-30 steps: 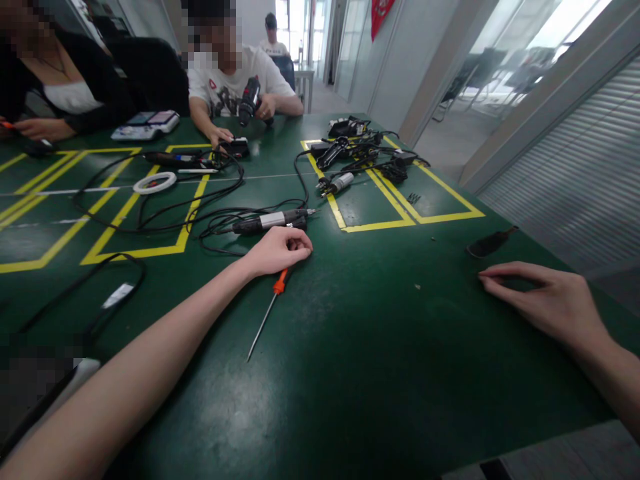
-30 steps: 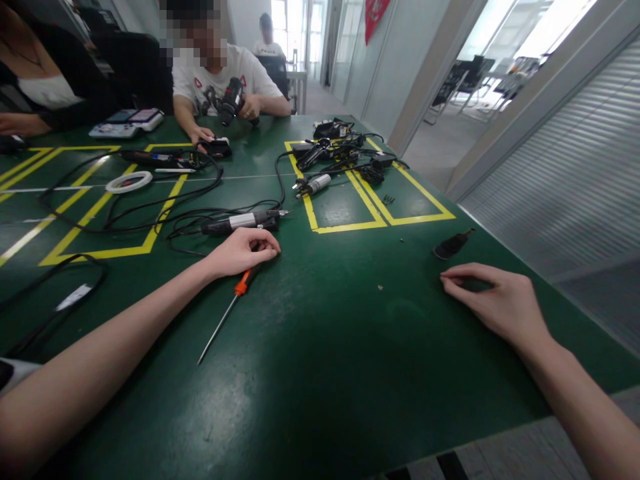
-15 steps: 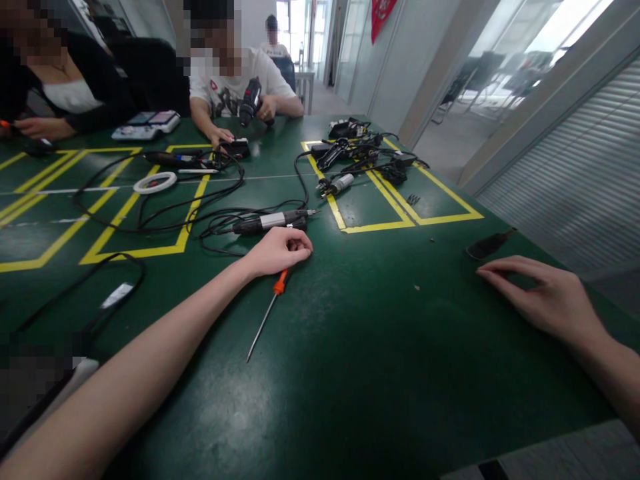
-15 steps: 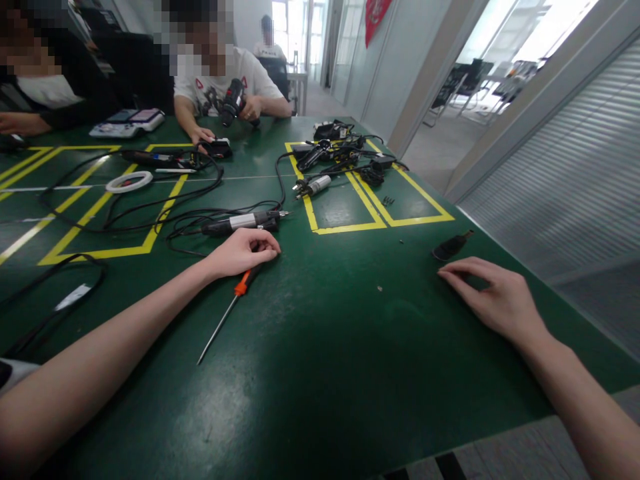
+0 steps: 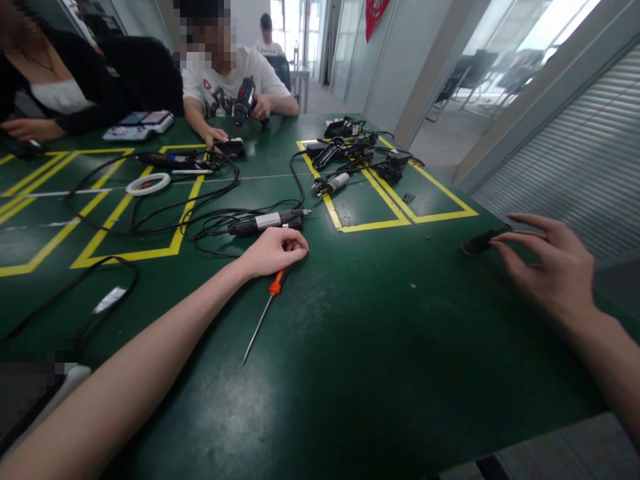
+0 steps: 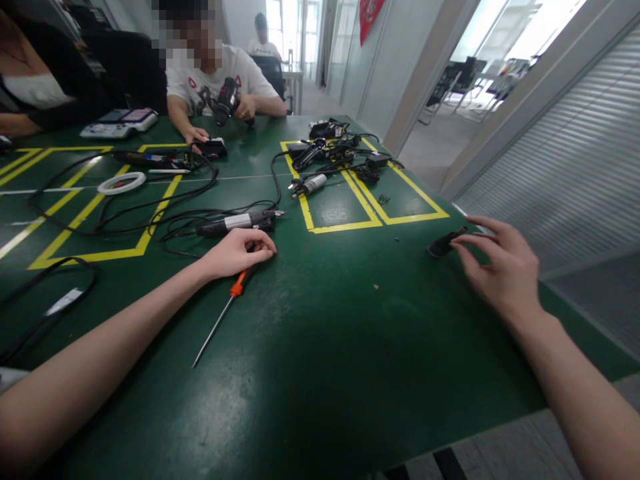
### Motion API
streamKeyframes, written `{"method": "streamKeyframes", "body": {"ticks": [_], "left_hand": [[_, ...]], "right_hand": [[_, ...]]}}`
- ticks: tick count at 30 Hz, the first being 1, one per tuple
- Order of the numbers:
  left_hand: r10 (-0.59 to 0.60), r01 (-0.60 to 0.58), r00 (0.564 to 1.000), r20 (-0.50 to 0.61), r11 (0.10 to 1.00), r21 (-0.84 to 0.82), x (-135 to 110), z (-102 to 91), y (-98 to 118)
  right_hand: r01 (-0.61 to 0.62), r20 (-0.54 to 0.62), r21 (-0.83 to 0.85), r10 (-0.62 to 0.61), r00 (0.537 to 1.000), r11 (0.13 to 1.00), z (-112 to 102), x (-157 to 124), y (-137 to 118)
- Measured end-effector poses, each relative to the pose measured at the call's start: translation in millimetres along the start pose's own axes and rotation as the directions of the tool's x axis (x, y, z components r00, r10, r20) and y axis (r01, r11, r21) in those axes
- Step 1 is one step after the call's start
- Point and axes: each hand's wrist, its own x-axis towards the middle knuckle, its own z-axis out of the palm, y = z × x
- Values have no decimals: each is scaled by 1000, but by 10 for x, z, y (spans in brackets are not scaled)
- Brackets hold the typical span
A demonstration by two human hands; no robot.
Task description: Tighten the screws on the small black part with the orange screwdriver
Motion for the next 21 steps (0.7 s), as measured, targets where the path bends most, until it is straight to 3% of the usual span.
{"method": "streamKeyframes", "body": {"ticks": [12, 21], "left_hand": [[6, -6, 1000, -8, 1000, -23, 12, 19, -25], [6, -6, 1000, -14, 1000, 2, 8, 11, -19]], "right_hand": [[-70, 48, 98, 66, 997, 993, 48, -38, -39], [-41, 64, 34, 38, 997, 999, 55, -42, -47]]}}
